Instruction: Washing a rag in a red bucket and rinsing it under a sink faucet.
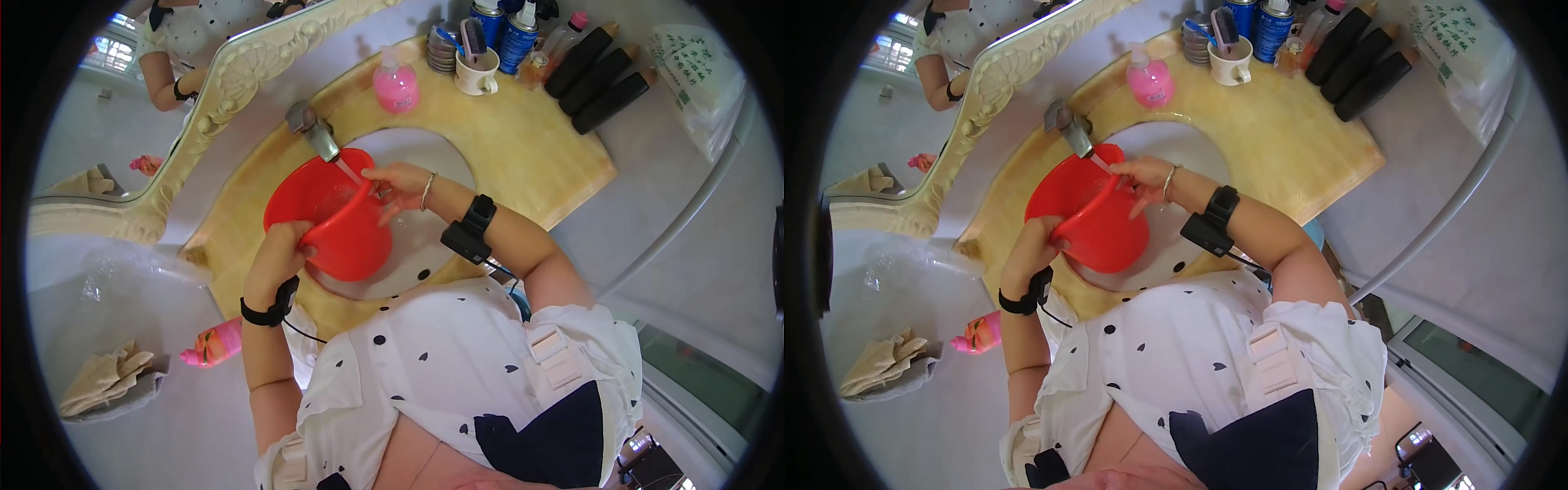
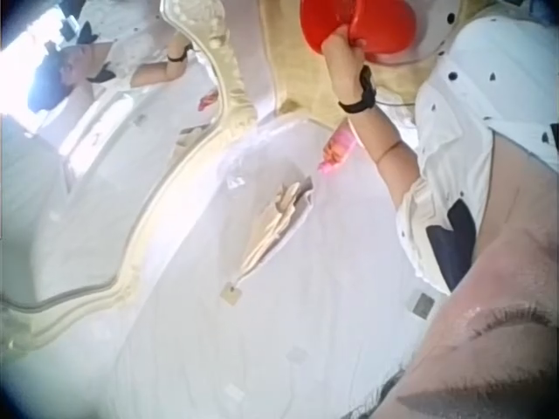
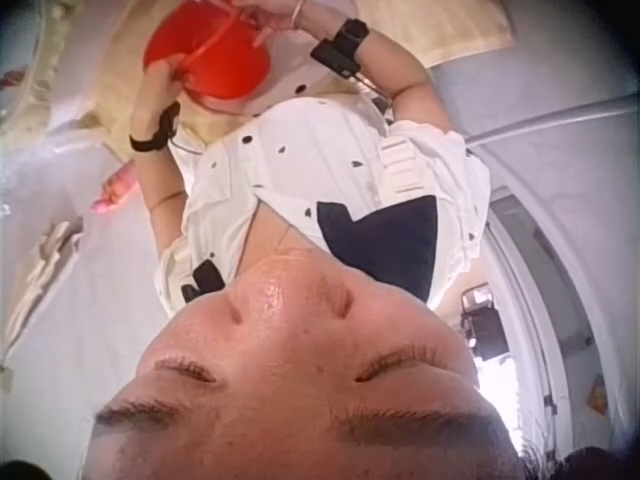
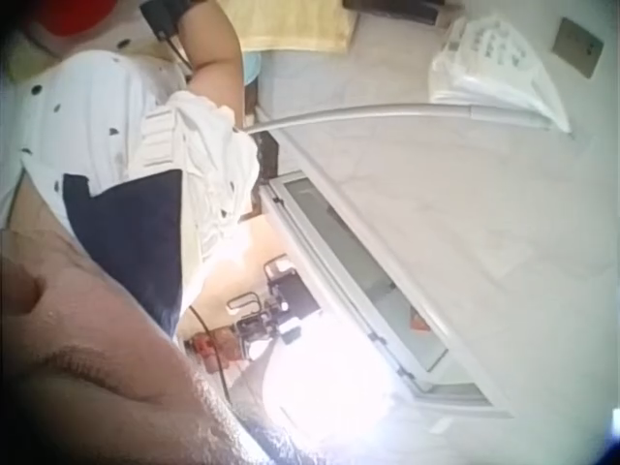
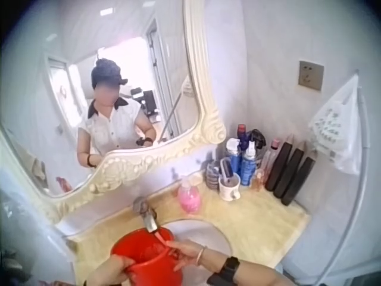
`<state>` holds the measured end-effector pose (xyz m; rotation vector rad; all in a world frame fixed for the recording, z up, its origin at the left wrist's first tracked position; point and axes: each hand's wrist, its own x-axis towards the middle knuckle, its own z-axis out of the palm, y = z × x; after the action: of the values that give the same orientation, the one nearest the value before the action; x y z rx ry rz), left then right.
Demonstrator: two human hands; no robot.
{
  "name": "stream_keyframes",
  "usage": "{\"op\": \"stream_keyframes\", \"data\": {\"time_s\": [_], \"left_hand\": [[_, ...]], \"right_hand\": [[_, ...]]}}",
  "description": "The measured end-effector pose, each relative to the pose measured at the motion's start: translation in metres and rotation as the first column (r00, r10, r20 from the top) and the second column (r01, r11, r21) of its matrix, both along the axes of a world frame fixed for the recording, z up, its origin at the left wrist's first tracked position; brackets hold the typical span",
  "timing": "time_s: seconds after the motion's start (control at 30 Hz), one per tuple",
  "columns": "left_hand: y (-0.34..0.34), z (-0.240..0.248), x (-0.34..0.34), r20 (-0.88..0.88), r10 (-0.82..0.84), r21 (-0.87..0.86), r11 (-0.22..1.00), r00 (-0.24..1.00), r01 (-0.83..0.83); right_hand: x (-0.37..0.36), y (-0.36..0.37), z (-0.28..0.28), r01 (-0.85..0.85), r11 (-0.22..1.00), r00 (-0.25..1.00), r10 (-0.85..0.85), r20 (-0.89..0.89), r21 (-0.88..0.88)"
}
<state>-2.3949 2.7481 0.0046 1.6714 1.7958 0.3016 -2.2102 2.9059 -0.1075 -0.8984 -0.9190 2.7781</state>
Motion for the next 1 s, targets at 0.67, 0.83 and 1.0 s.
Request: {"op": "stream_keyframes", "data": {"time_s": [0.67,0.83,1.0], "left_hand": [[0.005,-0.008,-0.010,-0.026,0.009,0.012,1.000,1.000,-0.009],[0.009,-0.006,-0.005,-0.030,0.024,-0.035,0.999,0.999,-0.025],[0.007,-0.009,-0.006,0.001,0.015,0.003,1.000,1.000,-0.015]], "right_hand": [[0.116,0.039,-0.041,-0.330,0.164,0.895,-0.258,0.363,0.930],[0.123,0.044,-0.038,-0.402,0.207,0.885,-0.163,0.437,0.892],[0.123,0.045,-0.034,-0.434,0.249,0.874,-0.117,0.472,0.866]]}}
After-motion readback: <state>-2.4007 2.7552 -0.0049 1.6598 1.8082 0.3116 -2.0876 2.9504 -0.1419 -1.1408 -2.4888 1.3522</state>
